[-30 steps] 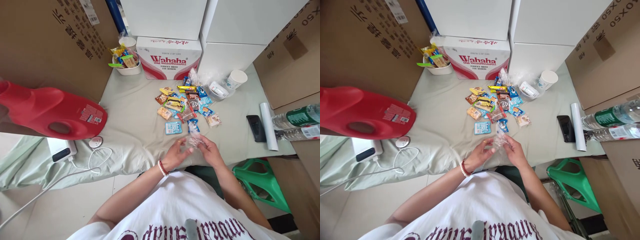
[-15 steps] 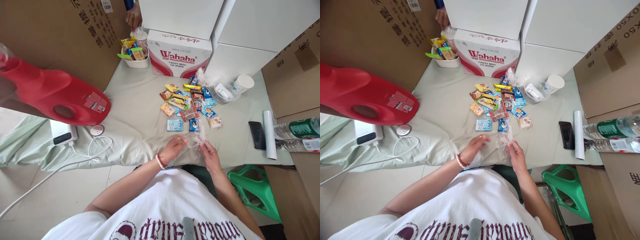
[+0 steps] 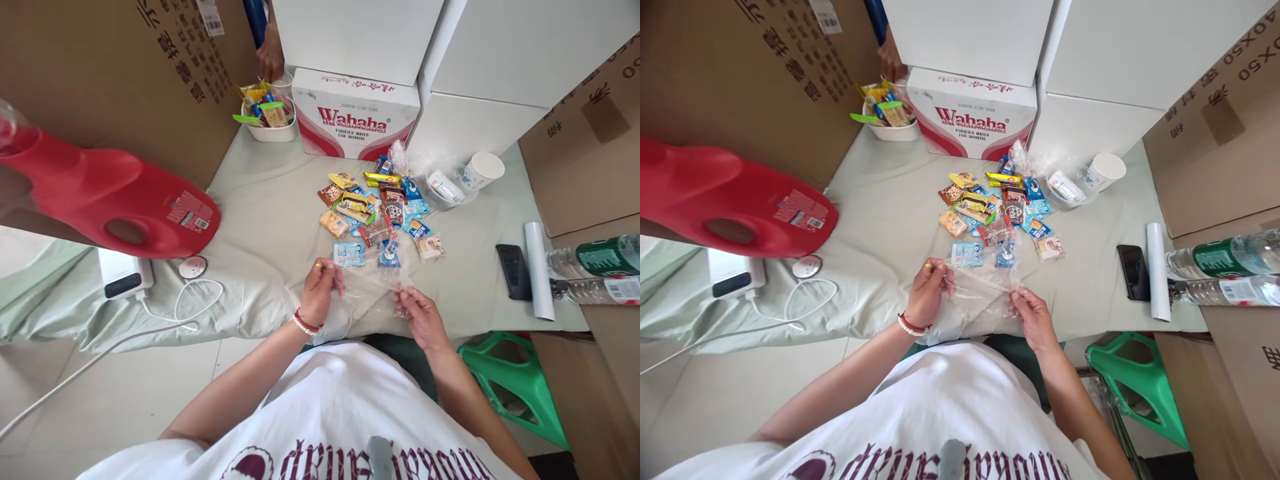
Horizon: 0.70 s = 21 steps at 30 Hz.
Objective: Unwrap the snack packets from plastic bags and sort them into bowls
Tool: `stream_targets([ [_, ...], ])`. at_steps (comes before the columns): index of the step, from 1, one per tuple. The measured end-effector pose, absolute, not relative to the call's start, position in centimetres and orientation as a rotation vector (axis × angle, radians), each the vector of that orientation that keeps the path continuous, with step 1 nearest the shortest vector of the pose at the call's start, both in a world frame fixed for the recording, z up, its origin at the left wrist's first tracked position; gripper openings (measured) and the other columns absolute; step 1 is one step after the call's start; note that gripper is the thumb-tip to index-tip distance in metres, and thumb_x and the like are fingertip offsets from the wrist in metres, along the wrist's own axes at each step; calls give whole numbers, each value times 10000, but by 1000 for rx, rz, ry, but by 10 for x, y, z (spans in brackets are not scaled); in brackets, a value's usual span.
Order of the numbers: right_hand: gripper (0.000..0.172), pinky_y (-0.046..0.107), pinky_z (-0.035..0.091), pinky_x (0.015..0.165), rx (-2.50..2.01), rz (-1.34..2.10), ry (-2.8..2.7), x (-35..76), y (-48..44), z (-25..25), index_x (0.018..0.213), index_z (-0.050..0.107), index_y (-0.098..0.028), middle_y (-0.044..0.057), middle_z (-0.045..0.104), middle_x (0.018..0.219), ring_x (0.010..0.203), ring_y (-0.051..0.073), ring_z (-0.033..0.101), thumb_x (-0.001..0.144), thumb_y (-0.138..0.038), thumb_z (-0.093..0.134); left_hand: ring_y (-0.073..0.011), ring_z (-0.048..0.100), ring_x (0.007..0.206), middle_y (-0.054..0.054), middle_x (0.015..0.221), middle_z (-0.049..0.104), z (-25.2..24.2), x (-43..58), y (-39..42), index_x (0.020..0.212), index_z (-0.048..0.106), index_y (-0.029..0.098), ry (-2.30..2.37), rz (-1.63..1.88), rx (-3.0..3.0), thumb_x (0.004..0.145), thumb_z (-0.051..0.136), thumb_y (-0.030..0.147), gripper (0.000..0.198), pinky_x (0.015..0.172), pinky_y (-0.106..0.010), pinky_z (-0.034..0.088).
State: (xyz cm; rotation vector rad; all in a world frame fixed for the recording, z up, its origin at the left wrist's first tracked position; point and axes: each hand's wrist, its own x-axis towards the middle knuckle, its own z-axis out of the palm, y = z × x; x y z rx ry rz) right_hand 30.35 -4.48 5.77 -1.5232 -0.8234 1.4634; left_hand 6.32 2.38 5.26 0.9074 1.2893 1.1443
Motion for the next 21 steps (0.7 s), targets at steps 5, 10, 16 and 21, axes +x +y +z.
stream_targets([
  [5,629,382,578,833,-1574,1750,-1063,327,-35,61,1200,746,-240,77,763,1061,952,228,700,735,-655,828,-129,401,532,46,605,456,39,29,5,701,461,248,1511,1104,1015,950,571,597,442,504,-259,356],
  [10,532,352,550,814,-1678,1441,-1228,298,-4,56,1124,715,-246,26,730,935,850,208,680,725,-583,817,-149,450,516,26,571,468,38,35,-10,682,505,248,1566,1008,1198,971,551,593,452,501,-281,385],
  [16,374,285,495,665,-1673,1103,-1079,261,15,42,880,629,-244,17,647,813,739,184,560,856,-617,620,-188,605,542,-22,728,659,42,2,-23,892,617,247,1727,963,1237,907,580,444,201,524,-329,496],
  [21,369,293,498,646,-1574,1222,-1074,261,11,44,933,609,-259,17,636,853,703,181,545,844,-617,632,-286,665,1132,-91,1181,704,59,-31,-17,1148,669,254,1838,815,1763,872,551,333,310,991,-471,548],
])
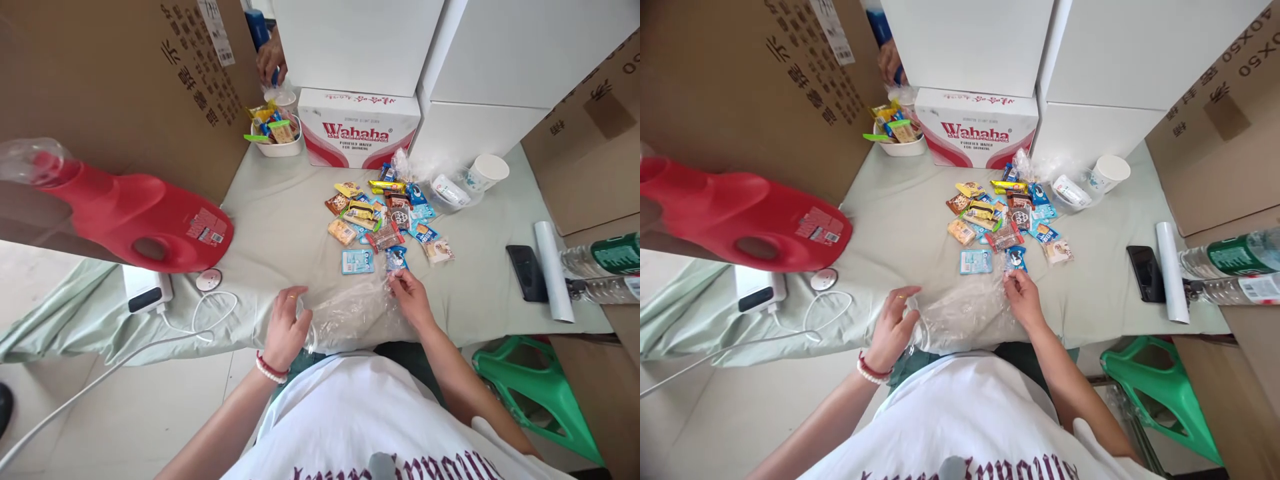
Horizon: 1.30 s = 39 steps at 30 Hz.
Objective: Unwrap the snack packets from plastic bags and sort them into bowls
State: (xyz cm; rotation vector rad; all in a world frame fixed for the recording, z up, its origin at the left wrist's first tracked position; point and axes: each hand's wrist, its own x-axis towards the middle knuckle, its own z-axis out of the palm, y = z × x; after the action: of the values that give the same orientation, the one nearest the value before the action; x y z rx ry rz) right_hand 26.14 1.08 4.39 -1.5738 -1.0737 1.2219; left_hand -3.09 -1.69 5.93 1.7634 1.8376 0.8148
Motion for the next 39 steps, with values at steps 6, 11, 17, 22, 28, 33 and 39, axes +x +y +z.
stream_targets([
  [6,286,293,446,677,-1571,1074,-1333,256,5,52,884,625,-256,19,628,783,718,198,554,915,-533,559,-420,520,1388,-232,1502,563,71,27,19,1413,548,175,1648,434,2112,776,809,497,760,1132,-552,438],
  [11,318,290,428,646,-1779,855,-1251,278,-5,55,972,600,-263,-11,599,711,630,186,540,971,-566,505,-323,691,1138,-141,1260,722,57,42,22,1384,592,223,1350,143,2073,858,691,294,540,965,-427,530],
  [17,368,287,411,575,-1766,1000,-1146,294,-11,54,878,576,-264,-48,519,580,542,166,480,940,-627,564,-351,595,1282,-172,1371,634,56,31,20,1396,568,191,1481,149,2093,797,700,204,614,1066,-486,483],
  [22,390,266,360,462,-1626,1165,-970,279,-6,65,827,553,-261,-64,503,572,473,133,447,868,-632,665,-387,530,1395,-218,1509,555,61,30,31,1475,500,150,1221,164,1886,774,806,513,847,1156,-531,441],
  [28,475,235,238,337,-1466,1272,-753,283,-6,89,843,533,-251,-57,616,677,398,80,390,768,-660,762,-310,668,1185,-146,1277,709,56,24,41,1373,590,178,1235,242,1807,877,696,388,549,1041,-488,538],
  [33,472,222,260,323,-1452,1218,-804,287,-10,103,872,521,-249,-17,736,823,373,65,430,823,-671,727,-309,642,1183,-141,1216,711,69,33,35,1274,662,189,1228,462,1960,928,596,298,369,1061,-518,502],
  [39,382,253,388,352,-1471,1139,-983,276,-13,124,925,536,-252,23,784,981,404,103,547,931,-616,650,-337,479,1474,-175,1594,497,80,64,28,1539,441,198,886,706,1546,837,702,698,900,1204,-516,407],
])
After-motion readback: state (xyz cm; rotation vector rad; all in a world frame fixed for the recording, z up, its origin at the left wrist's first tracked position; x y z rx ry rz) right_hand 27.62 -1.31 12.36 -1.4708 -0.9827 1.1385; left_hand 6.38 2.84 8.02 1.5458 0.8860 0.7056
